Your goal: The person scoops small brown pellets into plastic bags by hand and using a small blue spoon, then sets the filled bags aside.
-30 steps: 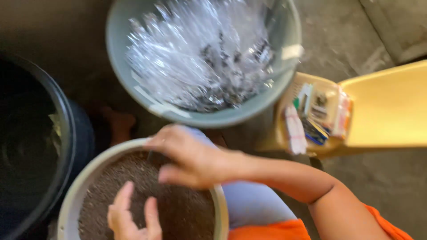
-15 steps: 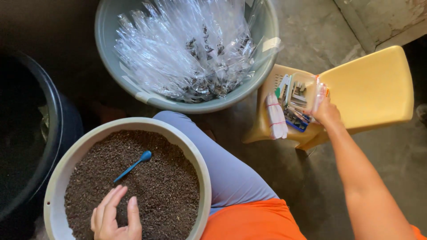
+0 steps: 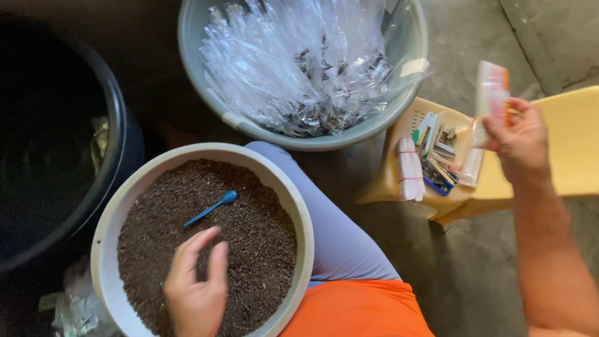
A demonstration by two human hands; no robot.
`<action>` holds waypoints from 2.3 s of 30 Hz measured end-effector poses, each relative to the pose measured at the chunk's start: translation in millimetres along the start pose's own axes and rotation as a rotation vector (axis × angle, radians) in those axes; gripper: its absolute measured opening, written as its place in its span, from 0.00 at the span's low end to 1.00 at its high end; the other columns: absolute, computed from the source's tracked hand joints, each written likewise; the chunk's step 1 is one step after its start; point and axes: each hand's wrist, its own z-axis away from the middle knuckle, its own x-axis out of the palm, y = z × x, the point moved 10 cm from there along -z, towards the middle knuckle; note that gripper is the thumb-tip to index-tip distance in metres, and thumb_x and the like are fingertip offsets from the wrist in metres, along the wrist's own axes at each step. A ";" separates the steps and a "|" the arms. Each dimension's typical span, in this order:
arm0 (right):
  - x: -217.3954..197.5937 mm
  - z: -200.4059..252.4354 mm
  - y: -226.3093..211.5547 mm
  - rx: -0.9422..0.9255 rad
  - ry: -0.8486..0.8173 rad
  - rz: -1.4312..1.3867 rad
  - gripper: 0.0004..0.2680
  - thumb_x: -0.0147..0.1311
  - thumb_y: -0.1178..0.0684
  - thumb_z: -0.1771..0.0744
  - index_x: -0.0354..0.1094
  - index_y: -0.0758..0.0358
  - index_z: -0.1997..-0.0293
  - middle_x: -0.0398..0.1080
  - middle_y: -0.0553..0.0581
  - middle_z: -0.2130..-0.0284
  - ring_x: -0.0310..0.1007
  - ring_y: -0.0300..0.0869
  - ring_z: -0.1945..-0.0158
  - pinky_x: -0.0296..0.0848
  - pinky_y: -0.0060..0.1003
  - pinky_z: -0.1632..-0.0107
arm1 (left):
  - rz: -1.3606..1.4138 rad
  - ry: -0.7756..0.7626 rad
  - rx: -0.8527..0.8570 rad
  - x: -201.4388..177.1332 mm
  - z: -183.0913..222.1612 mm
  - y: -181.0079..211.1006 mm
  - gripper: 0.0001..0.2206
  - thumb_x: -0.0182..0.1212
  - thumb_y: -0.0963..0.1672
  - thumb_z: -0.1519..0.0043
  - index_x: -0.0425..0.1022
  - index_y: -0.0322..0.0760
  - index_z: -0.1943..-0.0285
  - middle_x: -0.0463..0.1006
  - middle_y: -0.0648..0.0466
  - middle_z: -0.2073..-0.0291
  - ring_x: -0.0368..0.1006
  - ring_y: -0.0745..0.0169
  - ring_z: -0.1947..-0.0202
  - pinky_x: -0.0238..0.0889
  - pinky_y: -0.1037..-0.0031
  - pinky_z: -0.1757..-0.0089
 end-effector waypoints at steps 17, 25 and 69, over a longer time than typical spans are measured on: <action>446.6 204.7 -168.0 -0.290 -0.905 -0.098 0.16 0.66 0.57 0.36 0.69 0.67 0.44 0.71 0.58 0.64 0.72 0.39 0.61 0.75 0.35 0.55 | 1.099 -0.006 -0.434 78.8 -2.4 -29.7 0.14 0.57 0.48 0.30 0.71 0.35 0.44 0.81 0.36 0.60 0.82 0.48 0.65 0.77 0.66 0.69; 460.1 233.8 -206.9 -0.553 -0.984 -0.119 0.05 0.60 0.56 0.32 0.75 0.67 0.63 0.73 0.64 0.62 0.74 0.48 0.55 0.70 0.38 0.50 | 0.968 0.057 -0.370 50.1 -39.3 -34.2 0.15 0.49 0.50 0.26 0.75 0.36 0.55 0.81 0.43 0.72 0.79 0.55 0.78 0.75 0.70 0.75; 367.5 105.7 -144.5 -0.034 -0.709 -0.294 0.05 0.57 0.62 0.29 0.71 0.59 0.50 0.74 0.53 0.58 0.77 0.38 0.63 0.82 0.24 0.55 | -0.689 -0.042 -0.120 -52.0 3.6 -55.2 0.34 0.75 0.51 0.48 0.67 0.37 0.33 0.68 0.43 0.39 0.64 0.42 0.42 0.56 0.50 0.48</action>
